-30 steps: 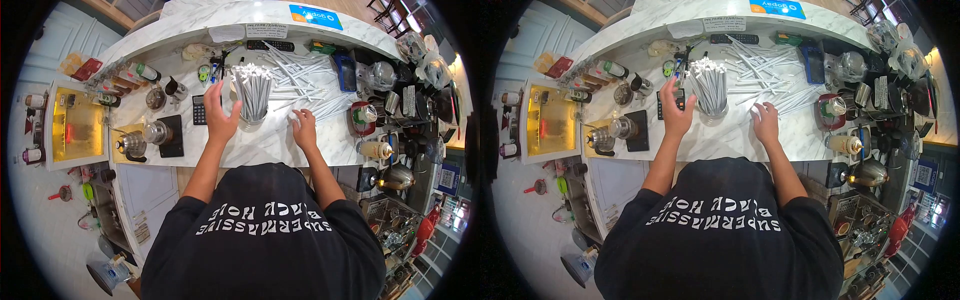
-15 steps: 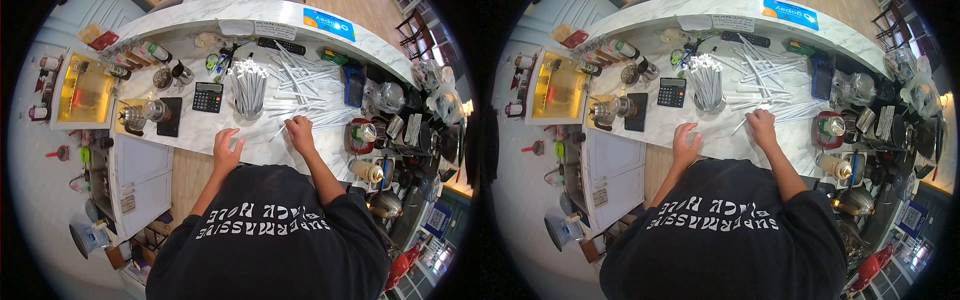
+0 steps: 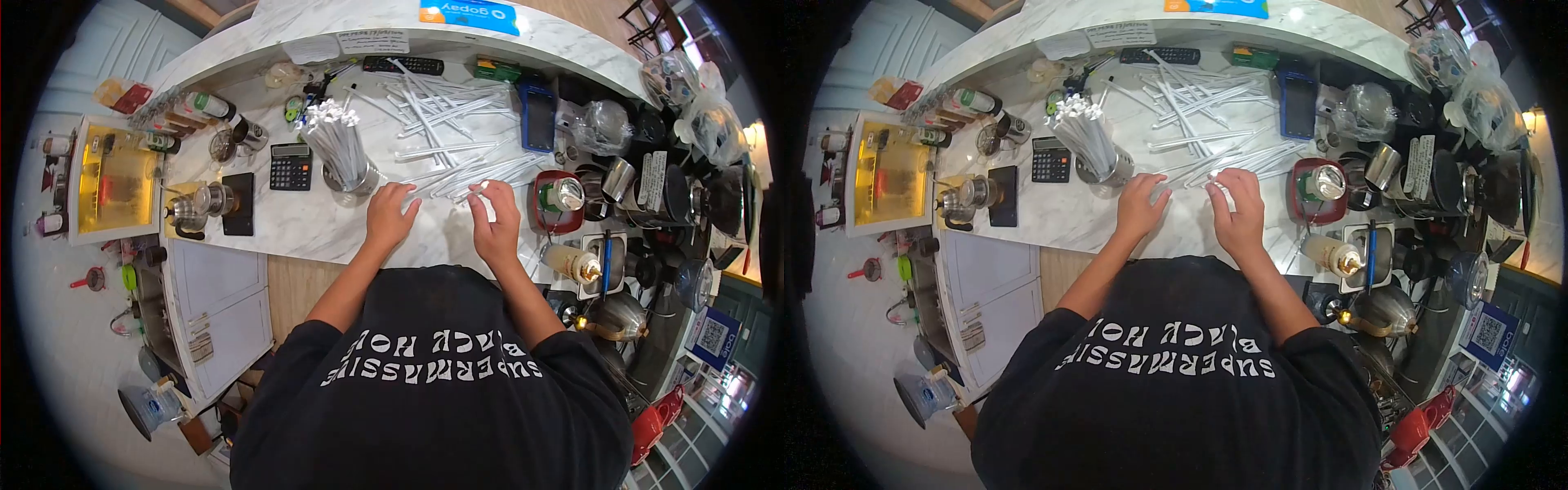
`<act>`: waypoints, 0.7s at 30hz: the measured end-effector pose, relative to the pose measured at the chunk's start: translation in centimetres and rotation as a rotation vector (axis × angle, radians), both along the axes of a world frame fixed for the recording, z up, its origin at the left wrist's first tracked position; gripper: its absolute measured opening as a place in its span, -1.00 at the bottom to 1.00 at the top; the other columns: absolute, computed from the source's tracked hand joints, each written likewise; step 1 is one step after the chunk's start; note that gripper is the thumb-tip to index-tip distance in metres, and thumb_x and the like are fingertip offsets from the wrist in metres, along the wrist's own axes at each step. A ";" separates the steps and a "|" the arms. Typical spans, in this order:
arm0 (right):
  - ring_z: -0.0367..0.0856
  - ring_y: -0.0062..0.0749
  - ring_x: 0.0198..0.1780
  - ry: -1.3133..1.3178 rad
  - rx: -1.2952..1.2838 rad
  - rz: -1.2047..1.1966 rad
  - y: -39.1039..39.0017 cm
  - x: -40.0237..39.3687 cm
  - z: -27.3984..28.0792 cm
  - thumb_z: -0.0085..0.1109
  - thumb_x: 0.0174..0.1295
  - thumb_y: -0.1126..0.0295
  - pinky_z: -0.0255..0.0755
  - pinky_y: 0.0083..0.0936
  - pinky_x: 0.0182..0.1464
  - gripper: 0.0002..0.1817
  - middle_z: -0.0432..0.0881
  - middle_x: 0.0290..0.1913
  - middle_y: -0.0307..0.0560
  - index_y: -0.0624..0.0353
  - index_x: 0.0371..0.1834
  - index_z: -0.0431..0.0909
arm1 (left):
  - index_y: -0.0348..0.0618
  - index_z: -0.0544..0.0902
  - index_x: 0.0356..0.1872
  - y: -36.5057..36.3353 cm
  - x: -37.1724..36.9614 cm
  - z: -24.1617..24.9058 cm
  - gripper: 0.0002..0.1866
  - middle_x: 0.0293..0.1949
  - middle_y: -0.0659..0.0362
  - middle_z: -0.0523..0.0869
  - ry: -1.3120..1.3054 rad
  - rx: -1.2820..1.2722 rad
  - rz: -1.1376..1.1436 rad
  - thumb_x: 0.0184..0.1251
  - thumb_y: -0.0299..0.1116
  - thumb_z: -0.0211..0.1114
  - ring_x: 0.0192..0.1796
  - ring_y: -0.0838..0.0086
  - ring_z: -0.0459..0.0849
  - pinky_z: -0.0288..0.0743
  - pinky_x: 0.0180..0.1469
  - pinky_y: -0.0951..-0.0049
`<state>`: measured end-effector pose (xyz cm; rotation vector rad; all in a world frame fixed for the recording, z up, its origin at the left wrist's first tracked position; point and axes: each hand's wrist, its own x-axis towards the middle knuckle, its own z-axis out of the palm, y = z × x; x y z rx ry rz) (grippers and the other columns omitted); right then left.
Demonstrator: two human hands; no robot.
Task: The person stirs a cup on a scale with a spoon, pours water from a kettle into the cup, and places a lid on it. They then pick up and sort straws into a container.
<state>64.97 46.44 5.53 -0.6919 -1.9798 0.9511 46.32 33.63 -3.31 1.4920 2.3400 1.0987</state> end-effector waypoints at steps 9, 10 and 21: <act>0.70 -0.11 -0.09 -0.034 -0.012 -0.070 2.3 3.5 1.1 0.36 0.36 0.57 0.55 -0.31 0.02 -0.87 0.73 -0.11 0.03 0.29 -0.08 0.67 | -0.09 0.79 -0.15 3.5 0.4 -3.4 -0.80 -0.17 0.10 0.75 0.083 -0.297 0.000 0.21 -0.35 0.54 -0.05 0.13 0.74 0.62 0.00 0.07; 0.70 -0.11 -0.09 -0.031 -0.015 -0.064 2.3 3.6 0.9 0.36 0.36 0.57 0.55 -0.31 0.02 -0.87 0.73 -0.11 0.03 0.29 -0.08 0.67 | -0.09 0.79 -0.15 3.1 0.2 -3.6 -0.80 -0.17 0.10 0.75 0.085 -0.301 0.007 0.21 -0.35 0.54 -0.05 0.13 0.74 0.62 0.00 0.07; 0.74 -0.34 -0.03 0.031 -0.176 -0.155 -0.7 1.8 -0.7 0.24 0.53 0.48 0.57 -0.39 0.14 -0.81 0.75 -0.06 -0.02 0.32 0.09 0.55 | -0.18 0.76 -0.18 -7.0 -0.7 2.2 -0.83 -0.32 0.13 0.76 -0.245 -0.021 0.100 0.26 -0.43 0.54 -0.30 0.28 0.70 0.57 -0.22 0.30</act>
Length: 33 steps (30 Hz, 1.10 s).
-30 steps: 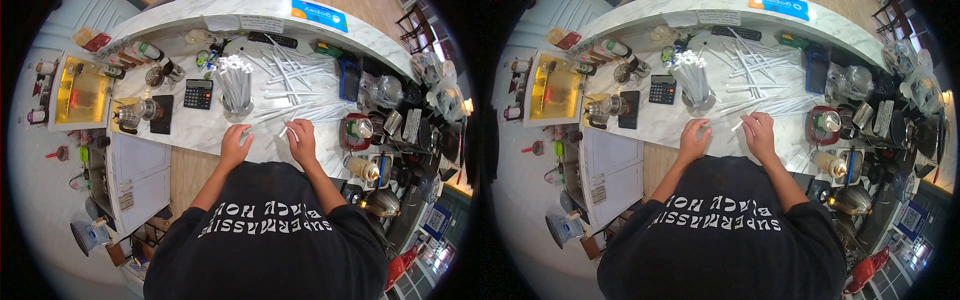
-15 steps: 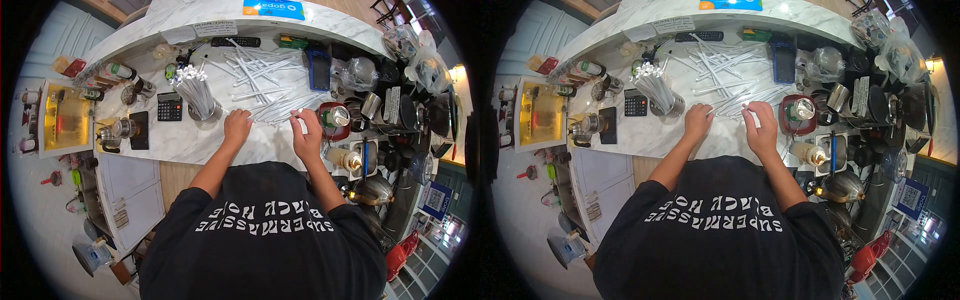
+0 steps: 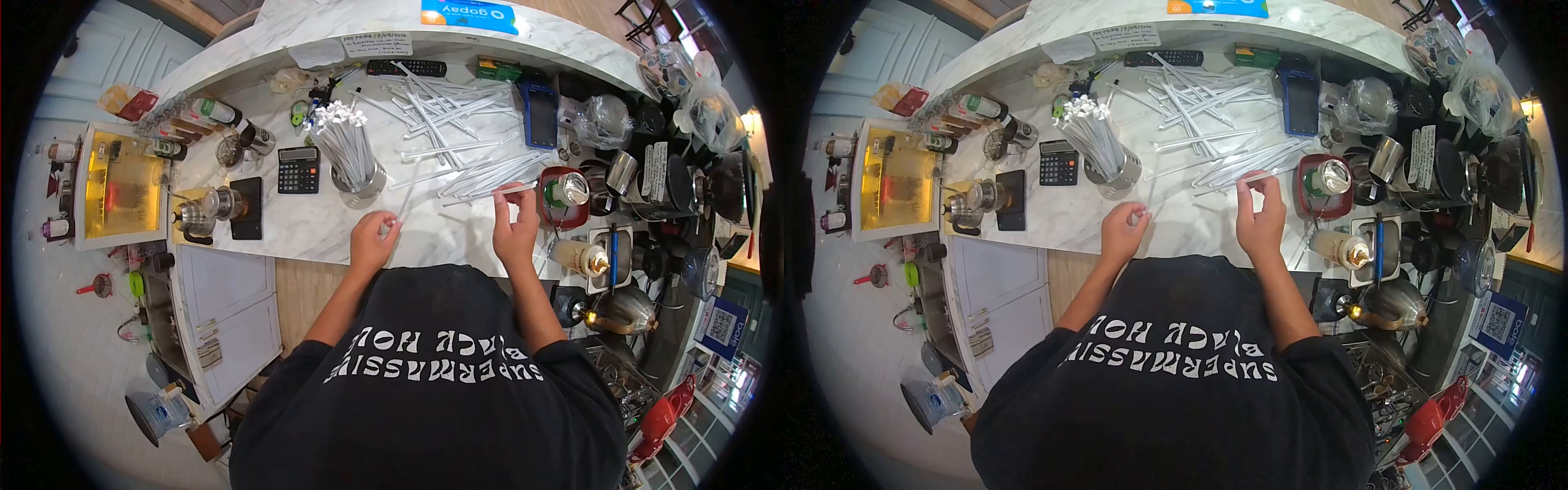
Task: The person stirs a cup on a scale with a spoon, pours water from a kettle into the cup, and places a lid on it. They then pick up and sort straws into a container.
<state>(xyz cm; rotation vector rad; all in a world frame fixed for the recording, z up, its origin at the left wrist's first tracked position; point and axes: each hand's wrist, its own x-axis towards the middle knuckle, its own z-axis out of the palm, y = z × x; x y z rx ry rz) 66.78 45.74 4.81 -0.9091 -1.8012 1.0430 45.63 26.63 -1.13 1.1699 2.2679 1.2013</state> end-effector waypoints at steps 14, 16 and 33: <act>0.75 -0.15 -0.02 0.253 0.128 0.151 -4.0 -15.1 8.8 0.35 0.39 0.56 0.58 -0.33 0.09 -0.82 0.75 0.04 0.10 0.26 0.00 0.62 | -0.23 0.71 -0.25 -7.6 -6.6 2.9 -0.84 -0.34 0.13 0.74 -0.009 0.145 0.118 0.25 -0.48 0.55 -0.34 0.37 0.61 0.52 -0.22 0.36; 0.73 -0.16 -0.04 0.201 0.195 0.142 -4.5 -17.0 8.8 0.36 0.37 0.57 0.57 -0.33 0.06 -0.79 0.75 0.03 0.07 0.26 0.02 0.62 | -0.24 0.70 -0.24 -8.0 -8.0 3.1 -0.84 -0.34 0.13 0.73 -0.022 0.119 0.129 0.26 -0.48 0.54 -0.34 0.38 0.60 0.50 -0.22 0.38; 0.72 -0.43 -0.08 -0.253 -0.132 0.034 -10.4 -16.9 -1.2 0.44 0.37 0.33 0.51 -0.38 0.01 -0.52 0.78 -0.08 -0.16 0.09 0.33 0.60 | -0.24 0.68 -0.25 -2.7 -16.4 7.3 -0.79 -0.34 0.15 0.73 -0.086 0.324 -0.068 0.28 -0.41 0.58 -0.33 0.43 0.65 0.45 -0.26 0.41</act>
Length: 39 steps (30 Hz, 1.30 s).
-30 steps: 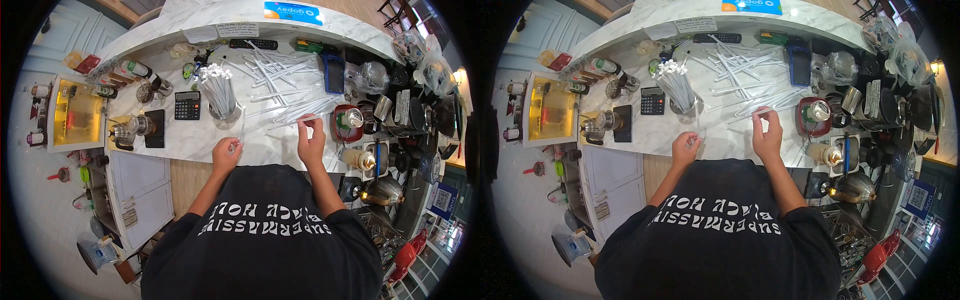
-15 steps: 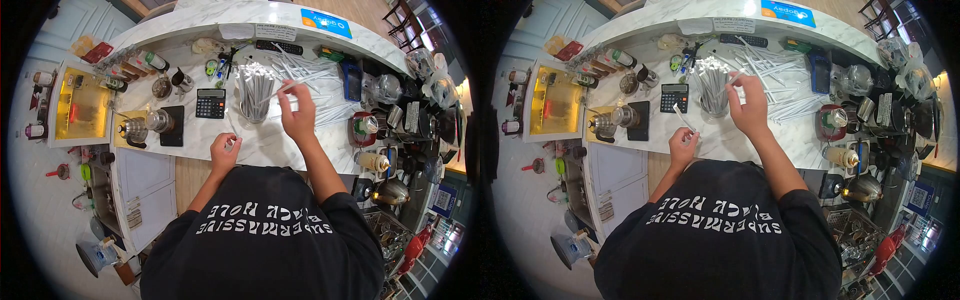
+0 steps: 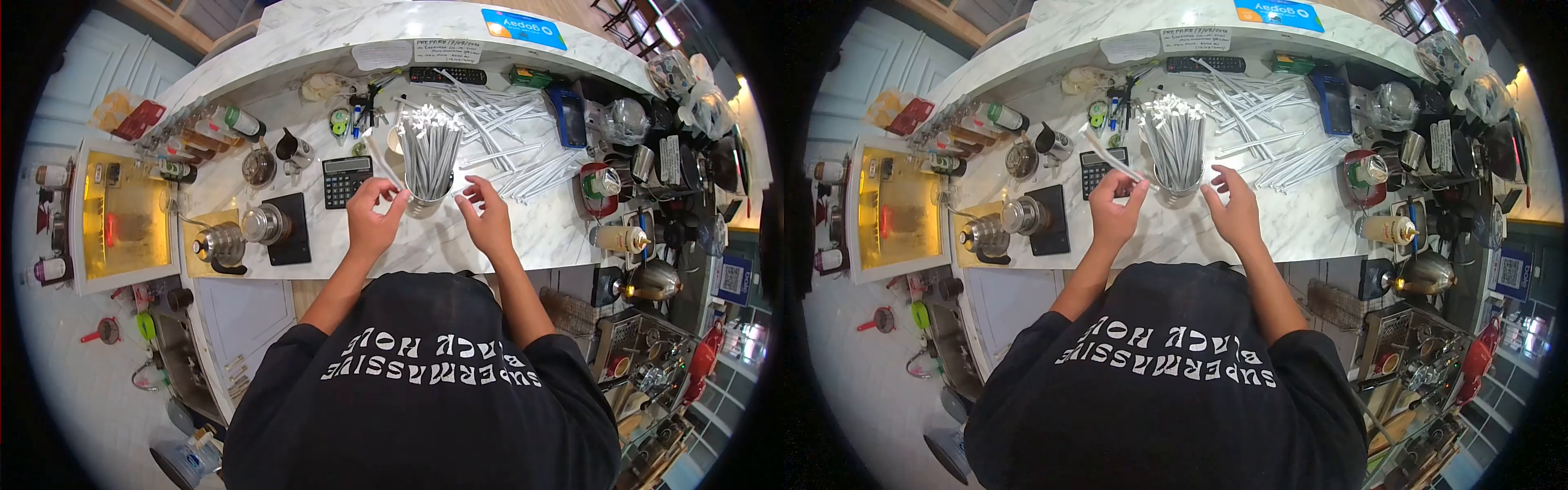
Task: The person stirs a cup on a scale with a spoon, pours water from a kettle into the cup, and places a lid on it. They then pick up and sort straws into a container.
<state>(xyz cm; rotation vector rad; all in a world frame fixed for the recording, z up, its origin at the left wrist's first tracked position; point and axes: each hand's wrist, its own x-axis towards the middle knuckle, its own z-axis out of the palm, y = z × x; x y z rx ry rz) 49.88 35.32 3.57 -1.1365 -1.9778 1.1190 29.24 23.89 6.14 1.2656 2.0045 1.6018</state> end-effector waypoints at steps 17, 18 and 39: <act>0.73 -0.37 -0.11 0.043 -0.160 -0.109 0.4 0.3 -0.2 0.40 0.40 0.30 0.53 -0.42 -0.07 -0.54 0.78 -0.04 -0.07 0.15 0.32 0.62 | -0.13 0.64 0.24 4.7 -1.3 0.6 -0.45 -0.02 0.11 0.71 0.078 -0.037 0.002 0.22 -0.35 0.58 -0.13 0.34 0.65 0.57 0.00 0.31; 0.73 -0.36 -0.11 0.055 -0.127 -0.095 0.9 -0.3 0.4 0.41 0.40 0.29 0.54 -0.41 -0.05 -0.54 0.78 -0.04 -0.05 0.15 0.32 0.62 | -0.12 0.59 0.32 5.1 -1.4 0.6 -0.36 0.00 0.11 0.71 0.097 -0.022 0.008 0.19 -0.33 0.61 -0.07 0.31 0.64 0.57 0.06 0.29; 0.81 -0.17 -0.14 -0.010 0.012 0.099 6.9 -4.5 0.6 0.44 0.36 0.34 0.61 -0.32 -0.03 -0.61 0.82 -0.10 0.10 0.22 0.20 0.71 | 0.04 0.25 0.67 8.6 -3.0 -2.7 0.12 0.16 0.01 0.68 0.089 -0.073 -0.119 0.07 -0.24 0.74 0.01 0.23 0.70 0.62 0.12 0.19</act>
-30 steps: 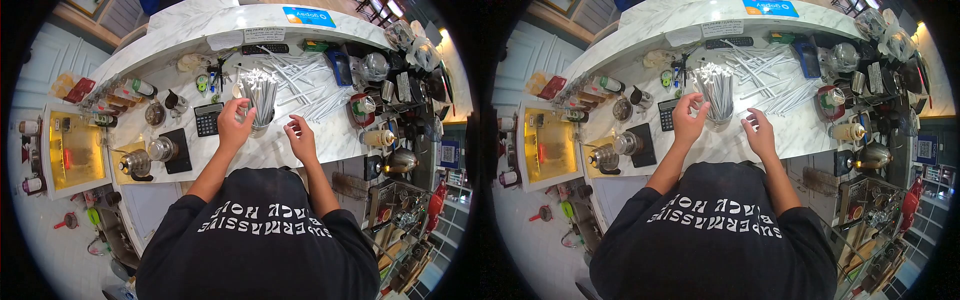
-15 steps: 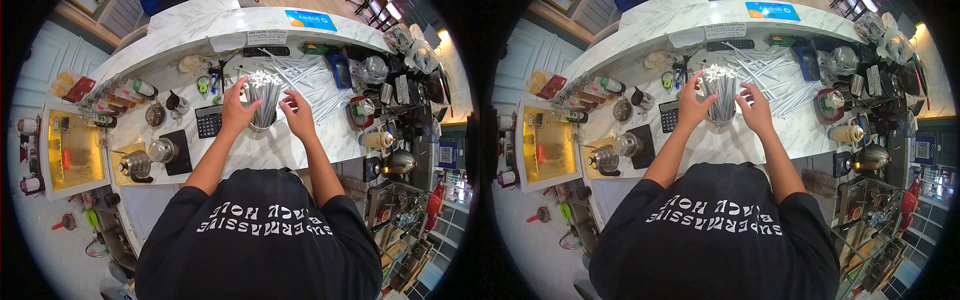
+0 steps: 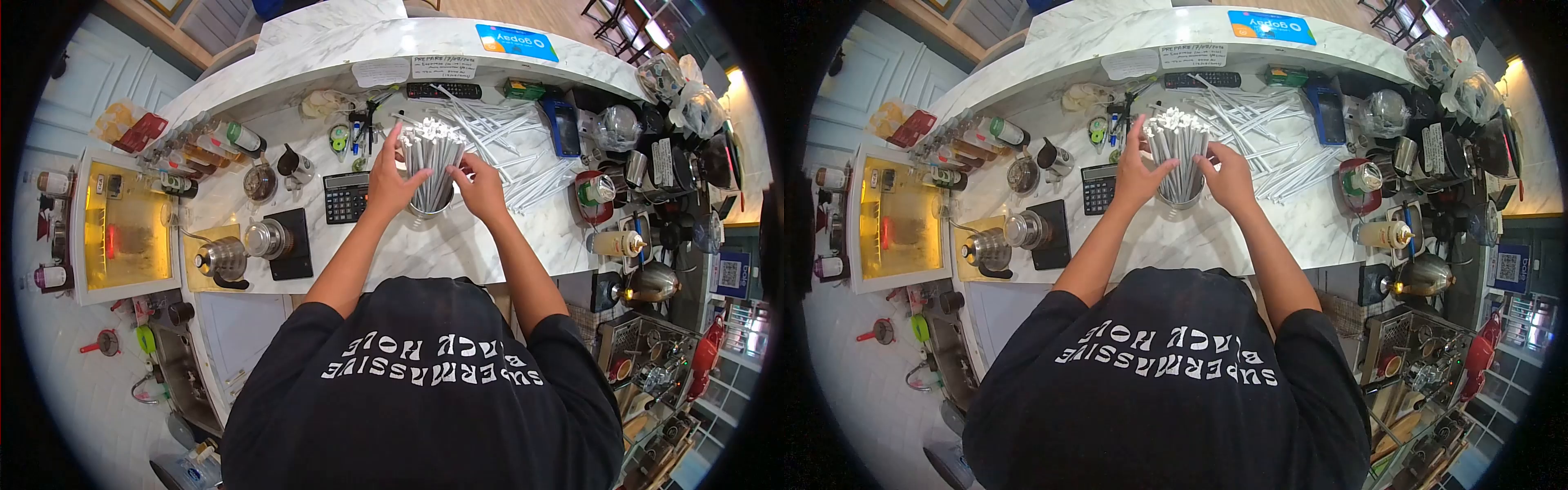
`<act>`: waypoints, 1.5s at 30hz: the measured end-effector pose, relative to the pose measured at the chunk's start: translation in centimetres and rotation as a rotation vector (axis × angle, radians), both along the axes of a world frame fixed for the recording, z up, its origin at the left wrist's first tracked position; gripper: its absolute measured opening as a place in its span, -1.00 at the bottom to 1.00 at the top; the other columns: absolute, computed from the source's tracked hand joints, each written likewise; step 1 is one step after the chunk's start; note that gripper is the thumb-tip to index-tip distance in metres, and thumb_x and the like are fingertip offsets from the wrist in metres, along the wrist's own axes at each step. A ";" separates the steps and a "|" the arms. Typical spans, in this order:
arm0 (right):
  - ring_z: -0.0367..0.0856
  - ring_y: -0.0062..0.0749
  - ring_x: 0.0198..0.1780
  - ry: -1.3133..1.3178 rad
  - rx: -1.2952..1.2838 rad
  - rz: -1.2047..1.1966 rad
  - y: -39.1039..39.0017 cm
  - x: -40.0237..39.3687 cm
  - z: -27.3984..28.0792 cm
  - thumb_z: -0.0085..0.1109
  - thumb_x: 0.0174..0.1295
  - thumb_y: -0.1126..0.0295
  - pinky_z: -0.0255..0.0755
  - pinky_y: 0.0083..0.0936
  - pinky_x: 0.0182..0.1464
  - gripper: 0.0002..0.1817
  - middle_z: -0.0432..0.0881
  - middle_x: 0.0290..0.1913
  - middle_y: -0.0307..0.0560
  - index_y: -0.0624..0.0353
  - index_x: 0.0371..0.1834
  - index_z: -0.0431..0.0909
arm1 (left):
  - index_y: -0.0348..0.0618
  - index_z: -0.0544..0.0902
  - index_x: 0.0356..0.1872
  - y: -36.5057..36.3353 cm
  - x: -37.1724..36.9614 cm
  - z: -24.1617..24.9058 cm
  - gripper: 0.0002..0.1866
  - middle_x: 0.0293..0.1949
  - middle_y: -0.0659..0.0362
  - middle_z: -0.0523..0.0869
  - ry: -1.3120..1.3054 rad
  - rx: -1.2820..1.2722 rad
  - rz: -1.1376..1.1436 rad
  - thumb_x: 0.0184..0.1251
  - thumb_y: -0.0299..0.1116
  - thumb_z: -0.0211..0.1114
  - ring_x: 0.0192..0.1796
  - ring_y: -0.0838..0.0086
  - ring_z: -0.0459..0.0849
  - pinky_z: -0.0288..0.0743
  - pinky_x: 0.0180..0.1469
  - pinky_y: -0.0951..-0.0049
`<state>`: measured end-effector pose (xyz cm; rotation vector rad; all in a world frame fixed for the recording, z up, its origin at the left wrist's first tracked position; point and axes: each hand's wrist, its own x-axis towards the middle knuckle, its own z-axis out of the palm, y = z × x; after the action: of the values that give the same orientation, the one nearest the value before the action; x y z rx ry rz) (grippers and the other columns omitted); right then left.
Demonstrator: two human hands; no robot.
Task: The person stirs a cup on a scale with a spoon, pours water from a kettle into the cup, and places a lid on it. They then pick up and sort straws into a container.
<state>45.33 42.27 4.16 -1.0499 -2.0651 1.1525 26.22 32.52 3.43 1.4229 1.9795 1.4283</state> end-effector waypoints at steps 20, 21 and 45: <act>0.77 0.07 -0.20 -0.531 0.259 0.195 3.3 8.8 -11.6 0.25 0.38 0.28 0.64 -0.02 -0.14 -0.82 0.75 -0.24 0.07 -0.07 -0.03 0.75 | -0.15 0.38 0.58 -11.3 11.7 -3.1 -0.14 0.26 0.01 0.61 -0.093 -0.283 0.211 0.25 -0.34 0.57 0.08 0.27 0.62 0.56 0.20 0.23; 0.77 0.07 -0.21 -0.543 0.279 0.221 3.7 8.7 -11.8 0.23 0.39 0.28 0.64 -0.02 -0.15 -0.82 0.75 -0.26 0.06 -0.06 -0.04 0.76 | -0.15 0.38 0.58 -11.1 12.1 -3.1 -0.14 0.26 0.01 0.61 -0.089 -0.281 0.221 0.25 -0.34 0.57 0.08 0.27 0.62 0.56 0.20 0.23; 0.59 -0.59 -0.25 0.335 -0.187 -0.103 6.2 23.7 0.4 0.43 0.37 0.49 0.48 -0.58 -0.12 -0.80 0.68 -0.28 -0.24 0.25 0.02 0.77 | -0.11 0.54 0.44 10.3 18.3 -10.2 -0.30 0.04 -0.03 0.75 0.091 -0.705 0.326 0.42 0.06 0.44 0.03 0.12 0.75 0.59 0.12 0.06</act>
<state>69.03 48.49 4.55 -0.9591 -1.6513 1.3839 44.47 42.79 -6.79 0.8852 2.4994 0.6322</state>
